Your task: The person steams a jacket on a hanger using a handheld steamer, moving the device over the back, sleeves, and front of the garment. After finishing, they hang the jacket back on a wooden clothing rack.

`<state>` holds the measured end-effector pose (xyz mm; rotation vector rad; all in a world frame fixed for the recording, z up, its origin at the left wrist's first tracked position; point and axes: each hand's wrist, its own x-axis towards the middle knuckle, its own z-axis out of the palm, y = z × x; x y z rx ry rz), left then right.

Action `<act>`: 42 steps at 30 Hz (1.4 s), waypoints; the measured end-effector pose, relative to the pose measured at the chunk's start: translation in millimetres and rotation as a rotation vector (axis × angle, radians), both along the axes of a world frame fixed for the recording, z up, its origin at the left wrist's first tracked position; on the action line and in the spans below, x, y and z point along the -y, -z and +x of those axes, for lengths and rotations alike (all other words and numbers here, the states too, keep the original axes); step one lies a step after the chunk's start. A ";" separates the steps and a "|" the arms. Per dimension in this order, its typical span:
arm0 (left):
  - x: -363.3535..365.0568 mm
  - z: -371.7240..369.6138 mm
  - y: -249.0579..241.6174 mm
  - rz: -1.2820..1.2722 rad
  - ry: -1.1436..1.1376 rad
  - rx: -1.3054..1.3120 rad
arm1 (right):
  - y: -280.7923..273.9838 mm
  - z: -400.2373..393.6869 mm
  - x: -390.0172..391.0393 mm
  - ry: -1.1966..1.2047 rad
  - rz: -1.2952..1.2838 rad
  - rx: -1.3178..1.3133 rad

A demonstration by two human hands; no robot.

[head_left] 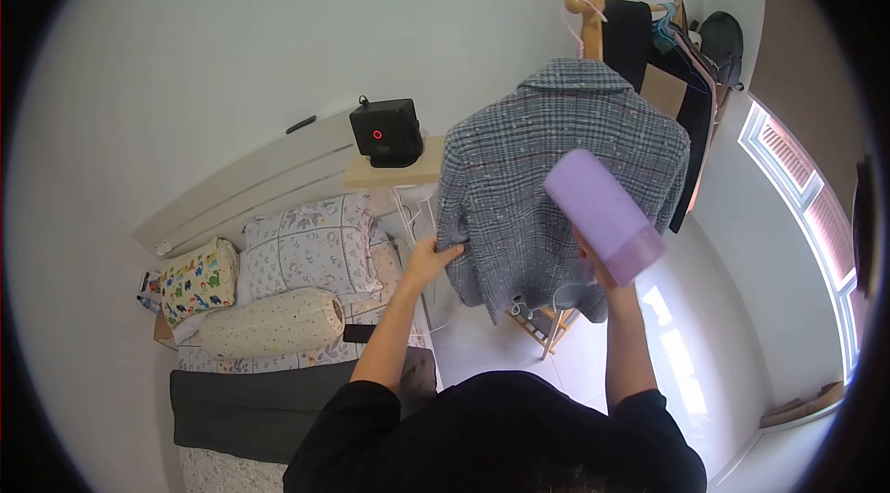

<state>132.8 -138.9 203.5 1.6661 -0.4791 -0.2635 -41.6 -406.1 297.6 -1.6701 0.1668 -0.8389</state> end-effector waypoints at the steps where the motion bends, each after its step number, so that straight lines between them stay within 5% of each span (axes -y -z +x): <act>1: -4.5 -5.1 12.3 -0.007 0.002 -0.001 | 9.5 17.3 2.4 -0.012 -0.187 -0.027; 3: -10.3 -10.8 27.5 -0.047 -0.019 0.001 | 9.1 36.6 5.5 0.094 -0.786 -0.262; 4: -15.2 -14.4 32.7 -0.059 -0.014 0.002 | 24.5 48.1 8.6 0.101 -0.798 -0.263; 6: -24.8 -25.2 28.2 -0.177 -0.035 -0.076 | 55.5 66.8 5.0 0.296 -1.213 0.105; 13: -51.7 -19.8 41.0 -0.040 -0.029 0.077 | 74.2 58.0 -54.8 -0.002 -0.880 -0.119; 16: -58.9 -15.0 45.8 -0.084 -0.001 0.133 | 56.3 50.6 -37.1 0.212 -1.117 -0.032; 18: -63.2 -4.6 62.8 0.129 0.084 0.251 | 79.3 61.8 9.3 0.441 -1.127 -0.055; 20: -60.4 -3.2 74.2 0.042 0.097 0.160 | 19.3 50.8 19.4 0.306 -0.577 -0.265; 24: -63.0 -11.8 74.4 0.164 0.009 0.133 | -21.4 47.1 1.0 0.494 -0.744 -0.218; 26: -62.7 -14.8 76.5 0.204 -0.003 0.051 | -28.3 45.2 -18.5 0.300 -0.605 -0.813; 30: -62.4 -16.3 95.2 0.100 0.030 0.162 | 106.1 58.4 -39.7 0.290 -1.026 -0.020; 36: -76.9 3.4 135.6 -0.002 0.120 0.070 | 115.4 26.3 -77.3 0.032 -1.041 -0.409; 38: -81.1 3.1 137.3 -0.061 0.089 -0.052 | 147.1 29.4 -24.8 0.318 -1.171 -0.230; 40: -87.2 1.7 136.9 -0.117 -0.001 -0.078 | 97.0 29.3 -7.1 0.474 -1.126 -0.252; 41: -91.7 3.1 135.7 -0.047 0.012 -0.047 | 69.7 25.2 16.5 0.650 -1.557 -0.116; 42: -93.3 2.4 134.8 -0.043 0.012 -0.054 | 62.7 30.0 18.8 0.563 -1.008 -0.209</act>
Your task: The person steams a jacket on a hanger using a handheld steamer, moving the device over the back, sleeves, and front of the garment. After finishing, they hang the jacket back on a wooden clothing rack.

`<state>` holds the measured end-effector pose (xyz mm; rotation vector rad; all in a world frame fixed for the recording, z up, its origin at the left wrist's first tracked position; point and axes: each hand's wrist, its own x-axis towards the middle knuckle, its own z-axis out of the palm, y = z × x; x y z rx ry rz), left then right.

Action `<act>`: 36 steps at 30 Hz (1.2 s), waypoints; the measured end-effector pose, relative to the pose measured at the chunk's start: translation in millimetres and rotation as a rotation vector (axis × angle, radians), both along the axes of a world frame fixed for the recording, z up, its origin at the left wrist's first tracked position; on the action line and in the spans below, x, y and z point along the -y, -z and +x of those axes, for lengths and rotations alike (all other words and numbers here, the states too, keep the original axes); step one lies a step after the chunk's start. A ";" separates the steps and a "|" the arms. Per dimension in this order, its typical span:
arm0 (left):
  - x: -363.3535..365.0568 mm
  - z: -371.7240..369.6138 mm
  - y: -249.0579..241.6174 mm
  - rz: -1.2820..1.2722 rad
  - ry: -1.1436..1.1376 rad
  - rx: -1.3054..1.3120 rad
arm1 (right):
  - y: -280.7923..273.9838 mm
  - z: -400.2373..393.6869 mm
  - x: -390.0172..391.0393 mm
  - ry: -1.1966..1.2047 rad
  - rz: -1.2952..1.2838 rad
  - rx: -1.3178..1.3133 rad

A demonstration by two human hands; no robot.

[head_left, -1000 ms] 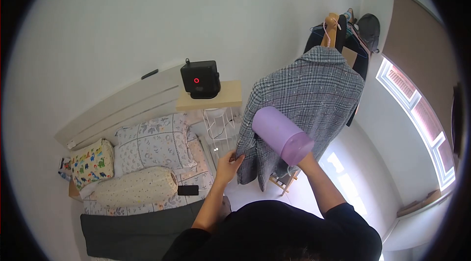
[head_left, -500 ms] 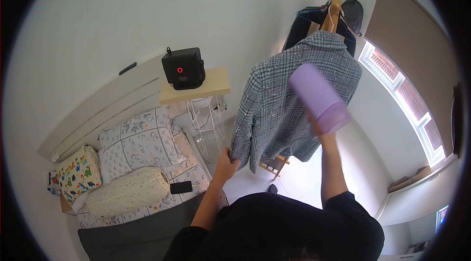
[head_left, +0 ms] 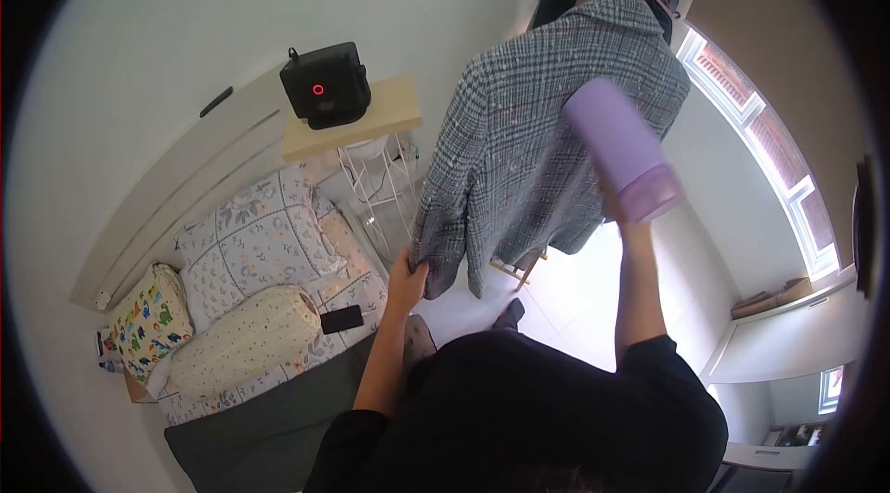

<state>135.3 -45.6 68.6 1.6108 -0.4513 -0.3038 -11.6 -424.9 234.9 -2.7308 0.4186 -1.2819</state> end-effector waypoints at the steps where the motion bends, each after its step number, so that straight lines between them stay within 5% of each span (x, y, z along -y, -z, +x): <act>1: -1.4 -1.2 -1.1 -0.020 -0.023 0.001 | -25.5 2.2 -9.4 -0.126 0.227 0.209; 2: -2.3 -1.6 -1.8 -0.044 -0.045 0.006 | -48.1 0.7 -25.6 -0.124 0.228 0.207; 4: -7.9 1.9 0.1 0.000 -0.028 -0.031 | -81.6 3.6 -47.3 0.061 0.688 0.106; 5: -9.7 2.4 0.7 0.045 -0.012 -0.070 | -46.2 5.1 -27.2 -0.091 0.259 0.166; 7: -7.1 -2.5 -5.9 0.005 -0.026 -0.051 | -24.7 6.0 -49.1 -0.195 0.225 0.132; 8: -6.7 -4.7 -9.0 -0.027 -0.034 -0.036 | 0.4 -0.9 -44.7 -0.094 -0.047 -0.171; 12: -5.9 -7.7 -12.0 -0.040 -0.041 -0.019 | 104.9 2.6 -93.5 -0.352 -0.164 -0.291; 13: -5.1 -7.2 -12.9 -0.063 -0.044 -0.009 | 148.6 8.7 -108.2 -0.308 0.025 -0.342; 16: -10.6 -5.8 -13.6 -0.030 -0.051 -0.002 | 111.5 -3.4 -135.8 -0.392 0.054 -0.322; 20: -15.3 -1.9 -12.0 0.028 -0.063 0.038 | 139.4 -0.7 -63.1 -0.325 0.060 -0.244; 22: -16.1 -1.6 -15.1 0.013 -0.054 0.054 | 99.3 -1.9 -37.4 -0.023 -0.325 -0.344; 24: -18.2 -3.1 -19.3 -0.007 -0.049 0.076 | 44.3 -8.4 -17.4 0.001 -0.234 -0.071; 27: -20.9 -2.3 -18.0 0.035 -0.038 0.024 | -2.0 -7.5 -0.9 0.081 -0.012 0.006; 28: -21.2 0.2 -9.8 0.000 -0.030 -0.021 | -17.8 -7.6 -3.0 0.024 0.220 0.081; 30: -19.7 -2.9 -17.2 -0.035 -0.017 -0.067 | -22.6 -6.3 -9.2 -0.029 0.451 0.156; 32: -20.7 -9.5 -27.4 0.071 0.034 -0.189 | -7.0 -4.5 -18.4 0.075 0.127 0.073; 33: -19.8 -11.8 -26.4 0.071 0.034 -0.188 | 12.6 -7.0 -20.5 0.047 0.516 0.012; 34: -19.0 -14.6 -24.6 0.076 0.112 -0.186 | 37.6 -5.3 -21.4 -0.026 -0.016 -0.051; 35: -18.2 -16.0 -23.2 0.081 0.189 -0.185 | 55.7 -5.2 -31.7 -0.013 -0.261 -0.105; 36: -17.3 -16.0 -22.3 0.082 0.186 -0.188 | 118.1 -8.1 -11.4 -0.121 -0.151 -0.253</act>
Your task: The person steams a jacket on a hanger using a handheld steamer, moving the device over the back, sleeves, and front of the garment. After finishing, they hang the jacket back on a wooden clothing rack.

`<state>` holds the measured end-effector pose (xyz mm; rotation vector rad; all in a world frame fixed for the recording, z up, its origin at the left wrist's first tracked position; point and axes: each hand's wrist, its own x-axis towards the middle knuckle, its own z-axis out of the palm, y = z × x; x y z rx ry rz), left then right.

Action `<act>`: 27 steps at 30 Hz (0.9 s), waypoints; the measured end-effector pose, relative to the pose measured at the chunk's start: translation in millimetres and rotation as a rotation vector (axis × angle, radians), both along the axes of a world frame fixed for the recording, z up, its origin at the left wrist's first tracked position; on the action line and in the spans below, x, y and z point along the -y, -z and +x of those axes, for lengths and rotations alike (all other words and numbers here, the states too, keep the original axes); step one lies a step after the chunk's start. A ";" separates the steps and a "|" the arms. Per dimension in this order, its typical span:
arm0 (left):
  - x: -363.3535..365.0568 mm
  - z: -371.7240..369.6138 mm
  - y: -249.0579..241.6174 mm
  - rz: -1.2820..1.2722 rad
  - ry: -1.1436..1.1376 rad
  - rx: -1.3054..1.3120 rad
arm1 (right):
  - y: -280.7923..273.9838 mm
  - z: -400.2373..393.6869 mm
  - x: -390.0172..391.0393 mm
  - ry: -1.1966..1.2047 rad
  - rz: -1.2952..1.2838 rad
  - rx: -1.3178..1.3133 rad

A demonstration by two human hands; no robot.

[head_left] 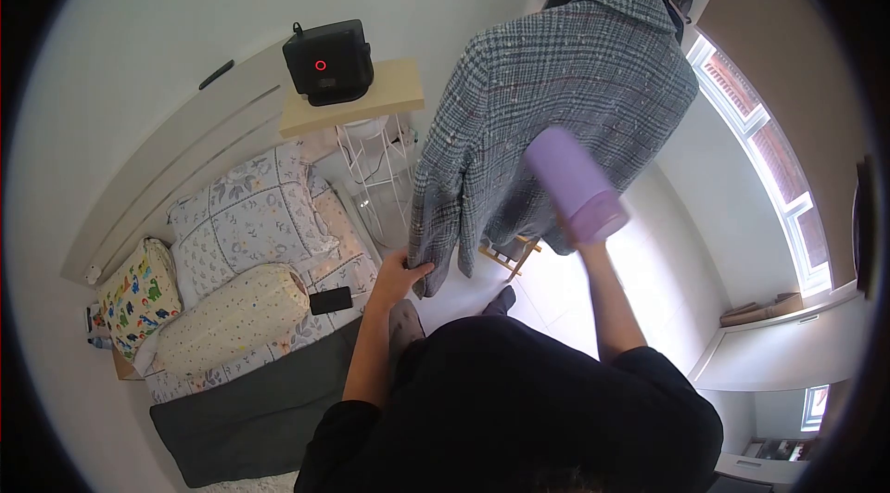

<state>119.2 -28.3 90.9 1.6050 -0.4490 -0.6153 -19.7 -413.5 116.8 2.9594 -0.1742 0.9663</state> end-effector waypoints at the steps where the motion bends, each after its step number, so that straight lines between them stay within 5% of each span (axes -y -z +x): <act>1: 1.1 0.8 1.4 0.056 0.001 0.016 | -14.3 2.0 -42.6 -0.042 -0.074 0.012; 3: 2.5 2.3 12.9 0.117 0.000 0.026 | 66.1 13.1 -53.1 -0.127 0.273 -0.139; 7: 5.7 2.9 35.3 -0.018 -0.143 -0.010 | 20.3 -9.2 -110.9 -0.223 0.407 -0.157; 10: 1.9 0.3 34.3 -0.090 -0.124 -0.023 | 26.8 -10.5 -88.6 -0.262 0.217 -0.162; 12: -5.1 -3.3 26.8 -0.120 -0.084 -0.025 | 26.1 -3.4 -54.9 -0.042 0.098 -0.190; 14: -12.5 -7.0 10.2 0.228 0.076 0.010 | -19.9 1.6 -31.1 -0.029 0.069 0.003; 16: -13.4 -7.3 5.0 0.284 0.067 0.035 | -48.3 4.7 -7.1 0.173 0.320 -0.069; 18: -12.3 -8.2 9.2 0.341 0.058 0.057 | -59.3 10.6 4.5 0.170 0.310 0.242; 22: -8.2 -8.0 51.7 -0.033 -0.159 -0.030 | -46.2 9.7 7.7 0.149 0.506 0.175; 24: -7.1 -7.8 56.3 -0.176 -0.207 -0.057 | -7.2 2.4 -1.2 -0.001 -0.142 0.161; 26: -7.0 -8.9 43.0 -0.049 -0.172 -0.025 | 94.5 -7.6 10.2 0.085 0.052 -0.524; 27: -7.2 -9.9 34.6 -0.049 -0.171 -0.027 | 45.0 4.9 -48.3 0.086 0.053 -0.526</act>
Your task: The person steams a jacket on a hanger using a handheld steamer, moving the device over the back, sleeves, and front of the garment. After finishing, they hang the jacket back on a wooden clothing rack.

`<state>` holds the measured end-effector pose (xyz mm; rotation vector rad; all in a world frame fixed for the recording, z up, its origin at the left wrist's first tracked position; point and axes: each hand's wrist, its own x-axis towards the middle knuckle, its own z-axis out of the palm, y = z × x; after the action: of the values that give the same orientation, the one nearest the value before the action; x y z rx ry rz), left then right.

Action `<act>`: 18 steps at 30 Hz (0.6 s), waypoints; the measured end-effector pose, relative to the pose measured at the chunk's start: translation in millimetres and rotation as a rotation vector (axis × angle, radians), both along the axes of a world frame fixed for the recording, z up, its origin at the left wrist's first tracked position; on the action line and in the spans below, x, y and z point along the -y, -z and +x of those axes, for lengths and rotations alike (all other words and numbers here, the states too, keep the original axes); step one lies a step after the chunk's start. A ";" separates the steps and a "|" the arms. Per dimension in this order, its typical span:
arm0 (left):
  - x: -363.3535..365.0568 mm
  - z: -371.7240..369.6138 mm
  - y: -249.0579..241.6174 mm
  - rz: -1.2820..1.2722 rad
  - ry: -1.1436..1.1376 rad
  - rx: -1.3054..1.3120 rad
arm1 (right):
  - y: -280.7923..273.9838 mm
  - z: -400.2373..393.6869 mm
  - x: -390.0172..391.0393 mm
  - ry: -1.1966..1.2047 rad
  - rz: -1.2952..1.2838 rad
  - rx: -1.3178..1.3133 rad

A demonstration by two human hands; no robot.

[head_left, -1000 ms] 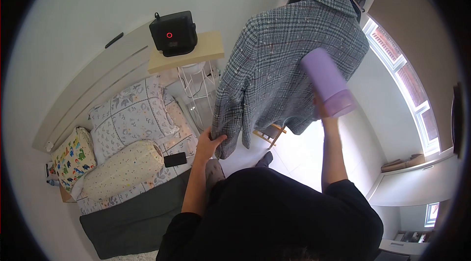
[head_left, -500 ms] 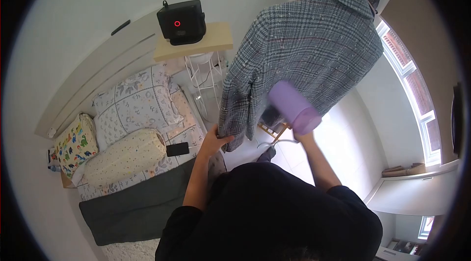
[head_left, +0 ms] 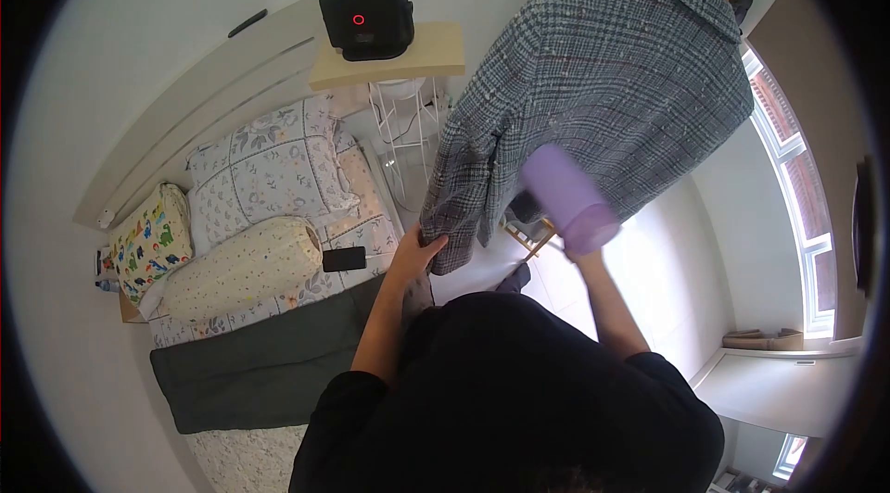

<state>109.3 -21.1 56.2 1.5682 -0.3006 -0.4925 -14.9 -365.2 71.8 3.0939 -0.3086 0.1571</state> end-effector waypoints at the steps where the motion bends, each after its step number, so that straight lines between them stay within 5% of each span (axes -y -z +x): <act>1: -0.4 -1.2 -9.6 0.072 0.027 -0.033 | -53.6 -3.8 -54.0 -0.225 0.202 0.352; 3: 0.1 -0.5 -14.3 0.142 0.048 -0.065 | 3.4 -6.2 -54.0 -0.310 0.217 0.394; 10: -6.9 -0.7 22.1 0.142 0.091 -0.057 | 43.5 6.8 6.2 -0.262 0.134 0.383; 11: -9.0 -1.1 29.3 0.145 0.116 -0.088 | 15.9 14.9 14.8 -0.121 -0.013 0.181; 12: -10.7 -2.8 32.0 0.144 0.115 -0.090 | -82.5 11.2 -2.8 -0.348 -0.189 0.551; 13: -11.6 -5.2 33.5 0.139 0.109 -0.119 | -78.1 13.7 20.9 -0.012 0.249 0.333; 15: -11.8 -7.9 39.2 0.132 0.106 -0.149 | -90.9 25.6 43.6 -0.061 0.055 0.521; 18: -12.3 -10.8 43.0 0.048 0.076 -0.188 | -136.4 31.0 24.1 -0.033 0.622 0.776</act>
<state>98.5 -8.8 13.3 1.5480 -0.2066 -0.7060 16.2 -389.3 208.2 3.4494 -0.3674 1.5427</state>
